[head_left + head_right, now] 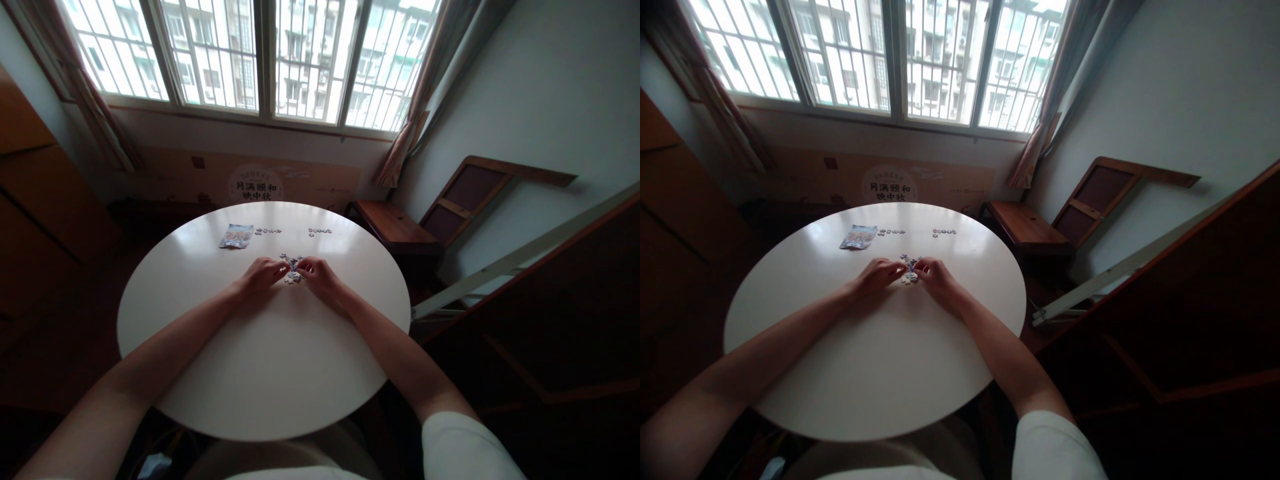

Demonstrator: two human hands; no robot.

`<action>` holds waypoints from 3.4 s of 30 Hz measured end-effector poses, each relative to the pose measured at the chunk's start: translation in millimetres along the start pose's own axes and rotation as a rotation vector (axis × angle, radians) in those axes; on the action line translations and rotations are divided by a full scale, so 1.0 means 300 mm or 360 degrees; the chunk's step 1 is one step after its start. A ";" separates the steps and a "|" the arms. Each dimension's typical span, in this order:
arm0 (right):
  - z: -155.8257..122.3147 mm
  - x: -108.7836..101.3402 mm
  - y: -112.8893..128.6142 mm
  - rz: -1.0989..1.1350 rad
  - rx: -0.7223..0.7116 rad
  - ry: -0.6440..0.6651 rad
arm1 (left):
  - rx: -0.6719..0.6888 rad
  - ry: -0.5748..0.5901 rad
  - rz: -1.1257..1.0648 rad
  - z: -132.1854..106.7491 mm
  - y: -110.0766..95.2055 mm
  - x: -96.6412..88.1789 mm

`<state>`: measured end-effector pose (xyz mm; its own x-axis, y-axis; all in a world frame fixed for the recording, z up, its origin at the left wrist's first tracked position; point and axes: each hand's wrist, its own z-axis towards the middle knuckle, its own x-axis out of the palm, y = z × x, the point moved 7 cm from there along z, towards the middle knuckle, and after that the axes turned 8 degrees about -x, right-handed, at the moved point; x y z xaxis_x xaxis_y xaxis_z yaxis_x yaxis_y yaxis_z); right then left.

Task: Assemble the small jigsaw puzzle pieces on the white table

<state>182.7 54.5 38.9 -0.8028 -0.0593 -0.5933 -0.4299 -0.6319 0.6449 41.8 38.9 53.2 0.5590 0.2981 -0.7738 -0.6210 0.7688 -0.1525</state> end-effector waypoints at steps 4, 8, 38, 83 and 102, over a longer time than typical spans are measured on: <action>0.000 -0.001 0.005 -0.0001 0.0012 0.0005 | 0.0015 -0.0016 0.0006 -0.001 0.003 0.002; 0.000 -0.005 0.009 -0.0008 0.0021 0.0016 | -0.0018 -0.0015 0.0058 -0.004 0.015 0.015; -0.002 -0.016 -0.003 -0.0051 -0.0078 -0.0065 | -0.1313 0.0423 0.0662 -0.048 0.254 -0.052; 0.001 -0.053 0.067 -0.0112 -0.0169 -0.0273 | -0.1271 0.0588 0.0528 0.056 0.335 0.084; 0.001 -0.045 0.049 -0.0122 -0.0154 -0.0233 | -0.1380 0.0601 0.0526 0.067 0.374 0.102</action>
<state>187.0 46.3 56.6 -0.8239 0.1002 -0.5579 -0.4558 -0.7020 0.5471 0.3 145.7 24.6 0.1684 0.1075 -0.9798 -0.9838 -0.0435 -0.1738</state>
